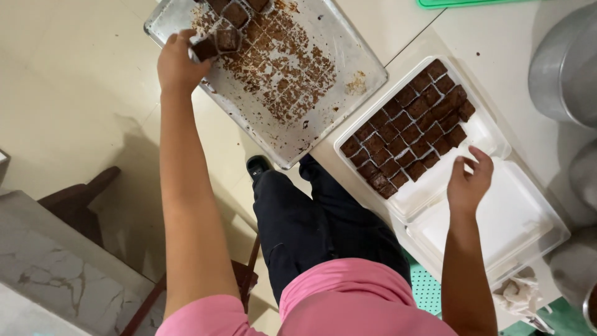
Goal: Packing brownies from a baking tray into a styrofoam container.
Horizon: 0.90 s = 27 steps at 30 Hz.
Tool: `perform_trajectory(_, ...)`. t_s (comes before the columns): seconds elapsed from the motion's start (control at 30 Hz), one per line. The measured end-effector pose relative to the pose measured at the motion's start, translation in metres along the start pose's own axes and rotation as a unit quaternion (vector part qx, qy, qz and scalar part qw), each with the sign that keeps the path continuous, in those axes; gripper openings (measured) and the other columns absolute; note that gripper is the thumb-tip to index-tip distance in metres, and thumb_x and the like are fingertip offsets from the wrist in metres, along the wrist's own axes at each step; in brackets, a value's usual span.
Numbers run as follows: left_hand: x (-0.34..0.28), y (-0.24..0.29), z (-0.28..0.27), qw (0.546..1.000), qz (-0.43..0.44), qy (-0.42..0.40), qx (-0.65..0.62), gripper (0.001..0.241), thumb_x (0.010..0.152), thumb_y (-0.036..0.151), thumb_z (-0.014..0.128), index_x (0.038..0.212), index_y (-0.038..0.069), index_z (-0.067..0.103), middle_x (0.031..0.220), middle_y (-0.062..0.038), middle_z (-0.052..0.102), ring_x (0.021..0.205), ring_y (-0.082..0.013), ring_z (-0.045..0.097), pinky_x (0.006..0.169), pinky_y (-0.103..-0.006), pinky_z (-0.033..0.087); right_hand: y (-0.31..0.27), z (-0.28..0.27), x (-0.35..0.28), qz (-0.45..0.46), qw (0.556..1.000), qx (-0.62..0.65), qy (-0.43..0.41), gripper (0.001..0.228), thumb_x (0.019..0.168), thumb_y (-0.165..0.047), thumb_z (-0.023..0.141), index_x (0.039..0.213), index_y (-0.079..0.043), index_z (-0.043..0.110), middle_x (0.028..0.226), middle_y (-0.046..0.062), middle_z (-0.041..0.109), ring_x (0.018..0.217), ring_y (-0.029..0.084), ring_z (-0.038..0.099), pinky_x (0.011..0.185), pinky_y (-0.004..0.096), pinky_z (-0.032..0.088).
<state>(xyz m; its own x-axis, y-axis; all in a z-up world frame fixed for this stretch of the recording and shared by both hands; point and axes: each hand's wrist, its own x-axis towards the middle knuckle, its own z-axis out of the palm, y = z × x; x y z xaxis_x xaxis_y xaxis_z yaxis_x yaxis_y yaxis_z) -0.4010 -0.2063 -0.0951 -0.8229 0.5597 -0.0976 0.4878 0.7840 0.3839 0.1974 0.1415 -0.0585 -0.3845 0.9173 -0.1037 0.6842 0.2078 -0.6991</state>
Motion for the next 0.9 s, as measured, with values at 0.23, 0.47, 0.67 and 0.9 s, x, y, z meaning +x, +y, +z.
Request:
perform_trajectory(0.23, -0.061, -0.003, 0.026, 0.991, 0.011, 0.134, -0.008, 0.041, 0.077, 0.018, 0.094, 0.112, 0.010, 0.075, 0.115, -0.009, 0.068, 0.098, -0.0258, 0.070, 0.083, -0.0381, 0.060, -0.049, 0.021, -0.014, -0.008, 0.999, 0.046, -0.006, 0.029, 0.108, -0.003, 0.064, 0.136, -0.004, 0.059, 0.137, 0.011, 0.060, 0.110, 0.019, 0.065, 0.080, 0.029, 0.054)
perform_trajectory(0.47, -0.165, 0.149, 0.048, 0.953, -0.011, 0.119, -0.277, 0.040, 0.084, 0.014, 0.088, 0.118, 0.004, 0.070, 0.099, -0.010, 0.072, 0.080, -0.0179, 0.071, 0.070, -0.0320, 0.061, -0.101, 0.075, -0.057, 0.087, 0.915, 0.344, -0.192, 0.031, 0.105, -0.015, 0.063, 0.133, -0.002, 0.062, 0.123, 0.011, 0.069, 0.106, 0.019, 0.072, 0.085, 0.032, 0.063)
perform_trajectory(0.67, -0.215, 0.327, 0.042, 0.942, 0.143, 0.023, -0.304, 0.046, 0.075, 0.012, 0.088, 0.116, 0.003, 0.070, 0.106, -0.015, 0.069, 0.089, -0.0310, 0.069, 0.076, -0.0376, 0.058, -0.120, 0.071, -0.062, 0.178, 0.856, 0.445, -0.193, 0.036, 0.100, -0.018, 0.068, 0.131, 0.000, 0.060, 0.117, 0.006, 0.071, 0.104, 0.017, 0.071, 0.088, 0.030, 0.061)
perform_trajectory(0.9, -0.229, 0.422, 0.056, 0.924, 0.258, -0.084, -0.268, 0.061, 0.077, 0.020, 0.085, 0.131, 0.004, 0.063, 0.122, -0.017, 0.066, 0.111, -0.0393, 0.065, 0.094, -0.0455, 0.054, -0.024, 0.040, -0.028, 0.229, 0.883, 0.410, 0.002, 0.033, 0.105, -0.013, 0.074, 0.134, 0.002, 0.067, 0.104, 0.011, 0.065, 0.084, 0.019, 0.058, 0.069, 0.033, 0.047)
